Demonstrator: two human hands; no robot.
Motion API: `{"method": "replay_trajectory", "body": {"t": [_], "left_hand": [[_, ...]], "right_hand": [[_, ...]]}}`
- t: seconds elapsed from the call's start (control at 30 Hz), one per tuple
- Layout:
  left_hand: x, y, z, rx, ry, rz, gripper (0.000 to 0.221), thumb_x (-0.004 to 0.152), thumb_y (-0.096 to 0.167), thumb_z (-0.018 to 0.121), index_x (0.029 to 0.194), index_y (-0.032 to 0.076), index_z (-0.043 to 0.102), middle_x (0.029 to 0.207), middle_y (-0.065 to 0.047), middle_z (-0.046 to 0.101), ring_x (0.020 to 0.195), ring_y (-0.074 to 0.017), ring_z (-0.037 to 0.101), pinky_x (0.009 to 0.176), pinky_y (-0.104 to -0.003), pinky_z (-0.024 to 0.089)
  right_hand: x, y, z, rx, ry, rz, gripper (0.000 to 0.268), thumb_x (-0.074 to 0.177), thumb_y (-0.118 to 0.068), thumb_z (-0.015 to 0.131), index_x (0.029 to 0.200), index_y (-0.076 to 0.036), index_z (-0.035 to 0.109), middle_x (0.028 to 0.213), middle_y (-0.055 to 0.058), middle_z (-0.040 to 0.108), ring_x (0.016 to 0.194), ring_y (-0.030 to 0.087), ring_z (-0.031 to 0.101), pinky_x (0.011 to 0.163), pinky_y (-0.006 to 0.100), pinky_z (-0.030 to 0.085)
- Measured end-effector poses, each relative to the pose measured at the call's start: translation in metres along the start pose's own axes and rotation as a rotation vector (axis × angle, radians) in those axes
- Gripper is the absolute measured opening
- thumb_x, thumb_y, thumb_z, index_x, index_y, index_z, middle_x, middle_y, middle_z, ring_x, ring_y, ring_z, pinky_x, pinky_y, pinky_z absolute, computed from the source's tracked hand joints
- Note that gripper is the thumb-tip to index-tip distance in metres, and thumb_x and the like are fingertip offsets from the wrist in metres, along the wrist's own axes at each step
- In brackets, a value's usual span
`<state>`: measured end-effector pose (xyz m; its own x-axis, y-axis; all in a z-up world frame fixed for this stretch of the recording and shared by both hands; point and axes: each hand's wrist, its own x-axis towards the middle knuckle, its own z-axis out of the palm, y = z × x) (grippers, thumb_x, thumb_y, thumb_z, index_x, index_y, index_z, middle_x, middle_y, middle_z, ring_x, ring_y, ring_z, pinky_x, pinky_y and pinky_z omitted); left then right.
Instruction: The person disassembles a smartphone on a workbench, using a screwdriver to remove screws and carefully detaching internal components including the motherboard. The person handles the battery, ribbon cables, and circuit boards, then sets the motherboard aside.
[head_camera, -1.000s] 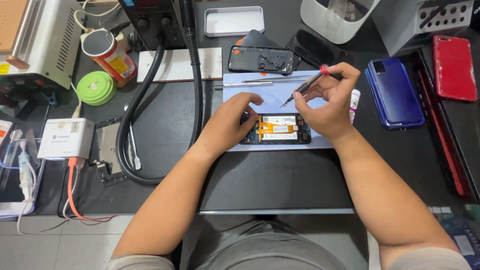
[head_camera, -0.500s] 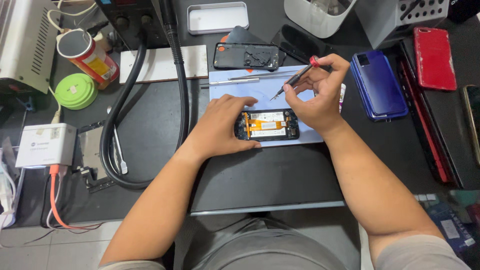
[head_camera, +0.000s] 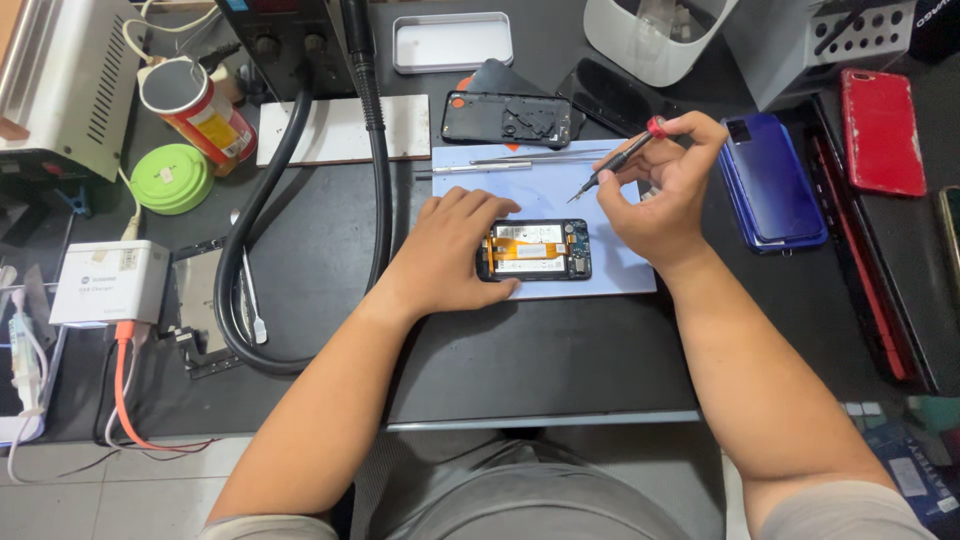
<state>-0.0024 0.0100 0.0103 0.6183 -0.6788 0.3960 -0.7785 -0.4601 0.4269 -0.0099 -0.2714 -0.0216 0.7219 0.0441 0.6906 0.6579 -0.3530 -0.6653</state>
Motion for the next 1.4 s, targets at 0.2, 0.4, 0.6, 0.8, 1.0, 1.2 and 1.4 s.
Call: {"method": "replay_trajectory", "body": {"t": [0.2,0.4,0.6,0.8,1.0,1.2,1.4], "left_hand": [[0.002,0.003,0.007,-0.016,0.052,0.074,0.075,0.066,0.043,0.087,0.128,0.009,0.061,0.121,-0.009,0.062,0.112,-0.0319,0.055,0.093,-0.045,0.042],[0.002,0.003,0.003,-0.019,0.017,0.012,0.072,0.067,0.043,0.088,0.125,0.01,0.062,0.117,-0.007,0.064,0.109,-0.0307,0.056,0.09,-0.045,0.042],[0.003,0.002,0.006,-0.025,0.007,0.021,0.071,0.066,0.042,0.088,0.124,0.01,0.063,0.117,-0.007,0.064,0.108,-0.0306,0.056,0.089,-0.044,0.043],[0.002,0.002,0.006,-0.021,0.02,0.025,0.072,0.066,0.042,0.088,0.125,0.01,0.063,0.115,-0.006,0.064,0.108,-0.0301,0.056,0.09,-0.044,0.042],[0.003,0.0,0.006,-0.035,0.051,0.033,0.063,0.073,0.042,0.087,0.123,0.01,0.065,0.112,-0.005,0.064,0.106,-0.0288,0.056,0.09,-0.042,0.041],[0.002,0.002,0.003,-0.053,0.132,0.066,0.066,0.072,0.044,0.088,0.123,0.009,0.065,0.113,-0.004,0.064,0.106,-0.0281,0.056,0.091,-0.041,0.041],[0.003,0.003,0.001,-0.027,0.13,0.07,0.068,0.071,0.046,0.088,0.123,0.008,0.065,0.112,-0.005,0.064,0.105,-0.0281,0.055,0.09,-0.041,0.041]], "right_hand": [[-0.003,-0.007,0.015,-0.057,-0.056,0.003,0.065,0.091,0.012,0.074,0.131,-0.004,0.026,0.09,0.013,0.064,0.081,0.018,0.073,0.077,0.027,0.06],[0.004,-0.018,0.011,-0.273,-0.035,-0.134,0.063,0.087,0.009,0.077,0.128,-0.003,0.029,0.073,0.008,0.06,0.068,0.018,0.067,0.087,0.034,0.053],[0.001,-0.01,0.006,-0.169,0.026,-0.027,0.061,0.097,0.011,0.073,0.133,-0.004,0.027,0.09,0.011,0.064,0.078,0.018,0.072,0.075,0.026,0.058],[-0.002,-0.012,0.022,-0.063,-0.073,-0.096,0.065,0.091,0.013,0.075,0.131,-0.005,0.027,0.094,0.014,0.061,0.079,0.02,0.072,0.072,0.028,0.06],[-0.002,-0.013,0.016,-0.005,-0.022,-0.121,0.06,0.099,0.016,0.066,0.13,-0.009,0.022,0.112,0.019,0.063,0.093,0.024,0.074,0.075,0.027,0.062],[-0.003,-0.009,0.016,-0.129,0.041,-0.171,0.066,0.096,0.014,0.074,0.13,-0.009,0.023,0.11,0.022,0.059,0.094,0.023,0.072,0.069,0.027,0.06],[0.002,0.012,0.005,-0.086,0.131,0.031,0.062,0.106,0.011,0.072,0.142,-0.007,0.024,0.107,0.016,0.066,0.092,0.019,0.073,0.072,0.026,0.061]]}}
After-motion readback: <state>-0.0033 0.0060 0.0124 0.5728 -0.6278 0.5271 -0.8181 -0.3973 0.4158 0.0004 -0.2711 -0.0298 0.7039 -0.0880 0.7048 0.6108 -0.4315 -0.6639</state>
